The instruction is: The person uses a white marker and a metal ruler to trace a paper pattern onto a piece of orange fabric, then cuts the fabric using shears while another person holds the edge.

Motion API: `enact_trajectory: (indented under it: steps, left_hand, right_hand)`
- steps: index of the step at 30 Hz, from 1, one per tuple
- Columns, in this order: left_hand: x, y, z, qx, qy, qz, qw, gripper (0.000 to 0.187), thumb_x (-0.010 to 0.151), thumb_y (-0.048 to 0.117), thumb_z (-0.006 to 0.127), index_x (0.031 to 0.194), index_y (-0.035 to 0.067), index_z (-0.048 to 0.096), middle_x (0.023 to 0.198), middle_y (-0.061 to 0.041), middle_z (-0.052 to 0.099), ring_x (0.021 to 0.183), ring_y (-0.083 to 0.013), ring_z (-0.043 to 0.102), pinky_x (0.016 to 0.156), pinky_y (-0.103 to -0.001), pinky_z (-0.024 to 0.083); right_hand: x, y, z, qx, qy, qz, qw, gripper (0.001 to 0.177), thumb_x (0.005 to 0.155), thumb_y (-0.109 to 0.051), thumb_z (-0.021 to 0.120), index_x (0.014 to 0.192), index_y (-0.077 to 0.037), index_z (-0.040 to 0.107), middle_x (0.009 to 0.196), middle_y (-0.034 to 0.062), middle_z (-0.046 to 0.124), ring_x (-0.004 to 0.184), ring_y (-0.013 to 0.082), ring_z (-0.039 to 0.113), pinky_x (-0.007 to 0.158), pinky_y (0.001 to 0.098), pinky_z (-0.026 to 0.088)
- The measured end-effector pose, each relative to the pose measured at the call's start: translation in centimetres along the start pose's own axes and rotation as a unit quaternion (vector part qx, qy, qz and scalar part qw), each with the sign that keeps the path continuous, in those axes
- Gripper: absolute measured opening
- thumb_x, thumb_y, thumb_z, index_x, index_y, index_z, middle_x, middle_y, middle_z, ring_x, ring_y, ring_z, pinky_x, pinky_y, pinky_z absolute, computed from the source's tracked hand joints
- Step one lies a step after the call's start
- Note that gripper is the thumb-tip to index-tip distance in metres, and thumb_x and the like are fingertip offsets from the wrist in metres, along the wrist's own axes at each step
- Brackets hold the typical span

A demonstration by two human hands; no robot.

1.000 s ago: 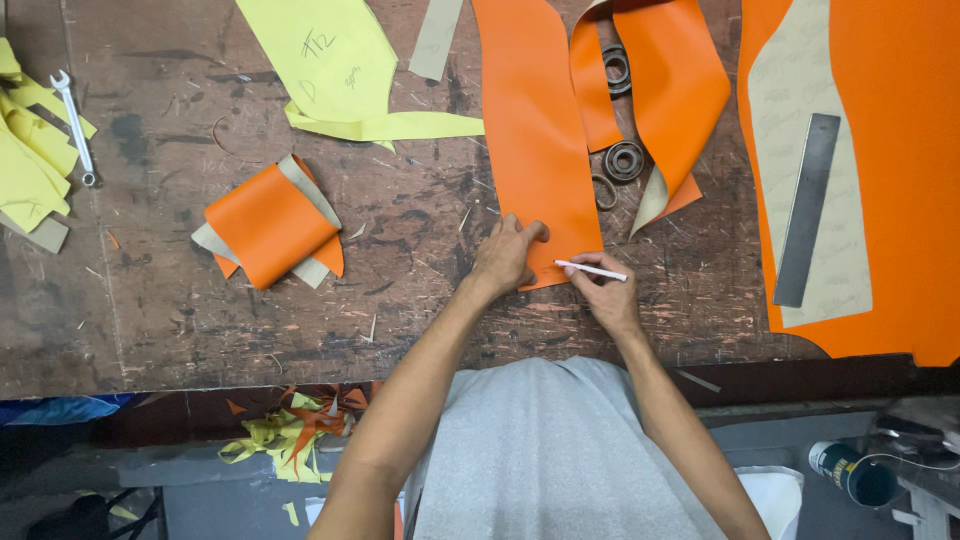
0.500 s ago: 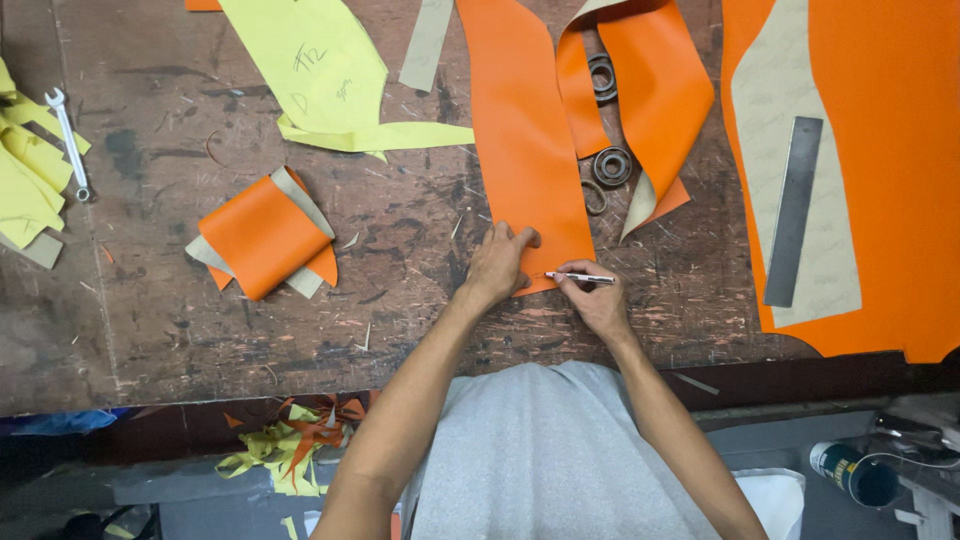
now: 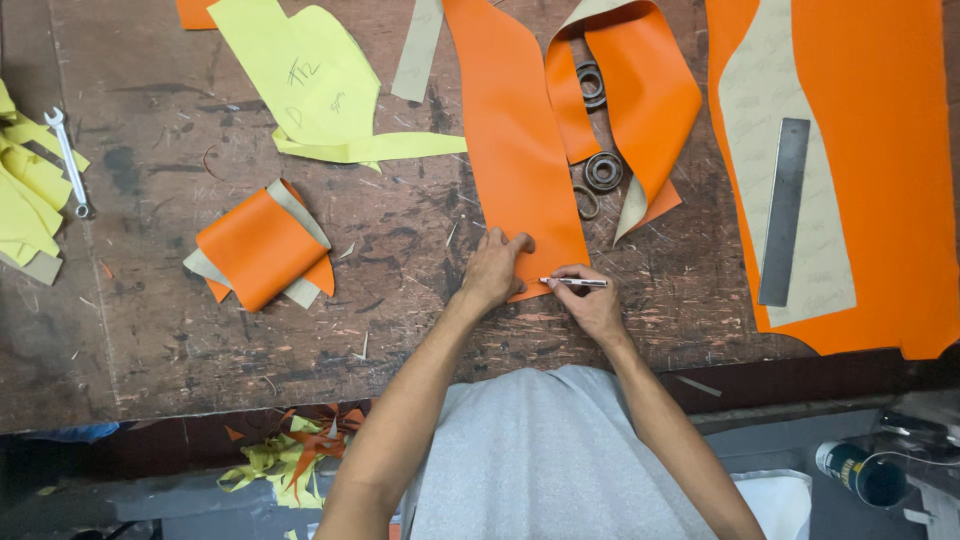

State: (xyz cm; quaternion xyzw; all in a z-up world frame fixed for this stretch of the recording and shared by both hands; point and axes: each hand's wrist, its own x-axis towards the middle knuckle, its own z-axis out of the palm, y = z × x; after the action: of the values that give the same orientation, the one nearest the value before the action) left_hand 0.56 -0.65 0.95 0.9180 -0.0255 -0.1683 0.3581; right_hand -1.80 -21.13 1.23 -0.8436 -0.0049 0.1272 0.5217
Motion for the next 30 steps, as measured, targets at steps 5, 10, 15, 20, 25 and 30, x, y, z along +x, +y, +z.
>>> enact_trajectory:
  steps: [5,10,15,20,25,30]
  left_hand:
    - [-0.1,-0.2,0.1,-0.007,0.001,0.008,1.000,0.074,0.059,0.012,0.094,0.124,0.023,0.060,0.119,-0.012,0.053,0.120,-0.0332,0.053,0.097,-0.048,0.050]
    - [0.1,-0.5,0.3,-0.006,0.012,0.018,1.000,0.073,0.059,0.012,0.092,0.124,0.022,0.060,0.119,-0.013,0.053,0.119,-0.0351,0.053,0.096,-0.049,0.051]
    - [0.1,-0.2,0.5,0.018,0.009,0.012,1.000,0.072,0.063,0.014,0.092,0.125,0.023,0.057,0.121,-0.014,0.052,0.121,-0.0353,0.052,0.093,-0.053,0.050]
    - [0.2,0.2,0.4,0.028,-0.012,-0.002,1.000,0.073,0.063,0.013,0.092,0.126,0.023,0.056,0.122,-0.014,0.050,0.122,-0.0348,0.051,0.094,-0.053,0.050]
    - [0.1,0.3,0.4,0.027,-0.017,-0.007,0.999,0.078,0.060,0.011,0.094,0.126,0.023,0.055,0.123,-0.013,0.050,0.122,-0.0341,0.051,0.095,-0.051,0.050]
    - [0.2,0.4,0.2,0.028,-0.018,-0.010,0.999,0.077,0.061,0.012,0.094,0.127,0.023,0.055,0.124,-0.014,0.049,0.120,-0.0364,0.052,0.096,-0.053,0.049]
  right_hand:
    - [0.0,0.3,0.0,-0.023,0.004,-0.018,1.000,0.014,0.088,-0.014,0.078,0.099,-0.006,0.079,0.086,0.0021,0.078,0.074,0.0083,0.068,0.066,0.0230,0.053]
    - [0.1,0.7,0.0,0.041,0.001,-0.009,0.999,0.015,0.090,-0.015,0.078,0.102,-0.006,0.078,0.089,0.0025,0.077,0.078,0.0072,0.069,0.069,0.0217,0.055]
    - [-0.3,0.3,-0.3,-0.010,0.063,-0.045,0.997,0.018,0.090,-0.016,0.080,0.103,-0.003,0.077,0.092,0.0047,0.077,0.080,0.0100,0.068,0.070,0.0249,0.054]
    - [-0.6,-1.0,-0.2,-0.075,0.050,-0.068,0.994,0.016,0.089,-0.017,0.081,0.100,-0.005,0.080,0.090,0.0079,0.077,0.077,0.0142,0.071,0.068,0.0277,0.054]
    - [-0.5,-0.5,-0.2,-0.102,0.020,-0.081,0.991,0.015,0.089,-0.017,0.080,0.100,-0.007,0.080,0.091,0.0086,0.075,0.079,0.0150,0.072,0.069,0.0274,0.057]
    - [-0.6,-0.2,-0.3,-0.076,0.002,-0.091,0.993,0.014,0.087,-0.014,0.079,0.097,-0.005,0.078,0.091,0.0093,0.075,0.080,0.0155,0.071,0.068,0.0289,0.057]
